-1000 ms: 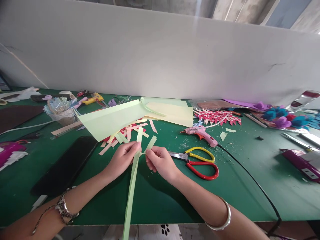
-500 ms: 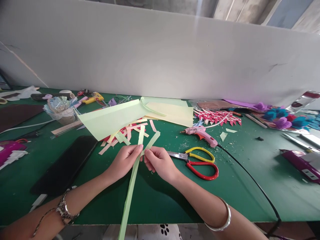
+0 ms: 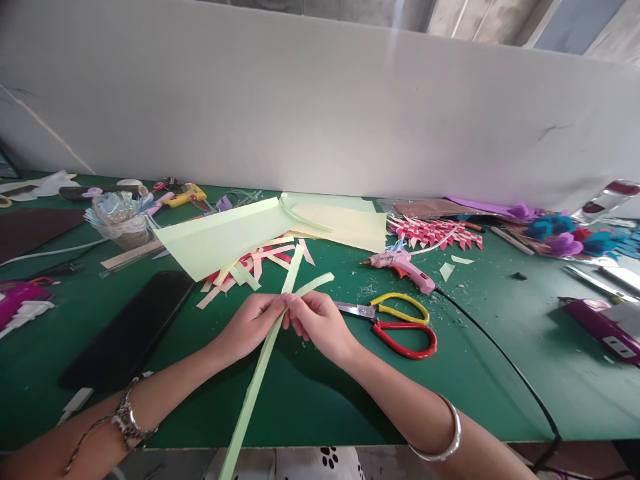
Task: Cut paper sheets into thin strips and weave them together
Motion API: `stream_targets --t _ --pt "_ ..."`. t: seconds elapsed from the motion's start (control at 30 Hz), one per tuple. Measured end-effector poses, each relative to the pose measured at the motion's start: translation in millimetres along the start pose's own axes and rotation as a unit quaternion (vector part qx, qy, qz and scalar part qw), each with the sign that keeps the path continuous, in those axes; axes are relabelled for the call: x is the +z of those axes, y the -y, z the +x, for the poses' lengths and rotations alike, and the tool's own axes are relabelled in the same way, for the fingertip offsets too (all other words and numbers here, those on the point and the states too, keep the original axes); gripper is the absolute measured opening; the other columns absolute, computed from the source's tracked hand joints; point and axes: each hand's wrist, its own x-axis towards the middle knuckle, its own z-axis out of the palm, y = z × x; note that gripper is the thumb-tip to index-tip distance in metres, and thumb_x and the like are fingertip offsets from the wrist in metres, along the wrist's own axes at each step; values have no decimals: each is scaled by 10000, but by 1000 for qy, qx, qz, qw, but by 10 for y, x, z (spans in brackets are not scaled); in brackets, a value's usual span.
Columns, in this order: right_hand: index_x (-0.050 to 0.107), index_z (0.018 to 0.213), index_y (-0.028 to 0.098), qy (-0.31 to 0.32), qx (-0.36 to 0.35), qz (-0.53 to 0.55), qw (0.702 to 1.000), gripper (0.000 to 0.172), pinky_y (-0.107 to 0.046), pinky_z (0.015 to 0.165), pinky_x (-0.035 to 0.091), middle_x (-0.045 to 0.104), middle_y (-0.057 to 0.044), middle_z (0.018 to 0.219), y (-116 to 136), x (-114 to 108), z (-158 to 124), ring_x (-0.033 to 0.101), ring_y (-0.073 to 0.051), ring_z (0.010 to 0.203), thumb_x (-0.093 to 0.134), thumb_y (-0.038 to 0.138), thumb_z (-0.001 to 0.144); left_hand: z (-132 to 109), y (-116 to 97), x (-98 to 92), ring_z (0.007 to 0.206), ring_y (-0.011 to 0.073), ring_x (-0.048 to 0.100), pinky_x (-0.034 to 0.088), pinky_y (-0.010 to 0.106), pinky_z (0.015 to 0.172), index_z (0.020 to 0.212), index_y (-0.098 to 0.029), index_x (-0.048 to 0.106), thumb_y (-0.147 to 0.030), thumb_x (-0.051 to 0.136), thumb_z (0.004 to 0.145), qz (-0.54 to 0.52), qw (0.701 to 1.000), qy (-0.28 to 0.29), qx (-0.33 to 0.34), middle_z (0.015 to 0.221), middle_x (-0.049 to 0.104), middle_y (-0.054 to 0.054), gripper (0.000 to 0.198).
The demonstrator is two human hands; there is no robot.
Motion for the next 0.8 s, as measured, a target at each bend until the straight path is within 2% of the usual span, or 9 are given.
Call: stream_targets --t 0.07,0.17,0.27,0.43,0.47,0.63,0.8 --pt "507 566 160 13 1 -12 1000 438 -209 424 324 455 33 472 0 8 -6 380 -63 411 464 505 832 -1 6 0 529 119 459 348 228 526 581 -157 492 -448 334 906 12 1000 -7 0 529 481 -5 465" --pt "512 580 157 15 7 -15 1000 431 -204 418 313 436 45 455 -10 11 -14 368 -58 400 469 506 830 -3 12 -3 460 93 371 288 220 472 555 -161 460 -453 342 903 36 998 -54 -4 479 396 -33 470" --pt "487 568 163 7 12 -10 1000 430 -204 415 305 426 50 440 -28 3 -13 360 -58 392 481 513 818 -7 10 -12 418 74 301 247 215 434 531 -165 418 -482 350 893 17 995 -92 -19 458 336 -52 485" --pt "443 551 177 -70 -16 24 997 430 -206 421 295 417 50 436 -35 -19 2 351 -62 403 480 511 818 -14 -2 -11 408 79 323 256 215 427 568 -157 509 -509 344 887 7 1000 -2 -29 448 330 -50 503" --pt "436 553 180 -75 -19 29 997 432 -206 420 296 414 52 436 -27 -20 3 354 -64 407 479 521 814 -15 -3 -7 410 80 321 250 216 429 571 -155 520 -501 349 888 16 1000 2 -22 442 320 -50 499" --pt "422 568 183 1 -6 -8 1000 440 -209 422 321 432 50 458 18 1 -15 390 -68 415 481 552 802 -23 5 16 427 87 286 216 228 432 559 -156 496 -470 355 890 56 998 -28 13 444 314 -42 477" --pt "436 577 179 19 -14 -17 1000 412 -203 422 314 412 61 441 11 16 -24 362 -59 397 455 494 842 -16 9 10 432 75 239 198 230 433 518 -180 335 -426 354 892 52 995 -80 14 459 246 -56 448"
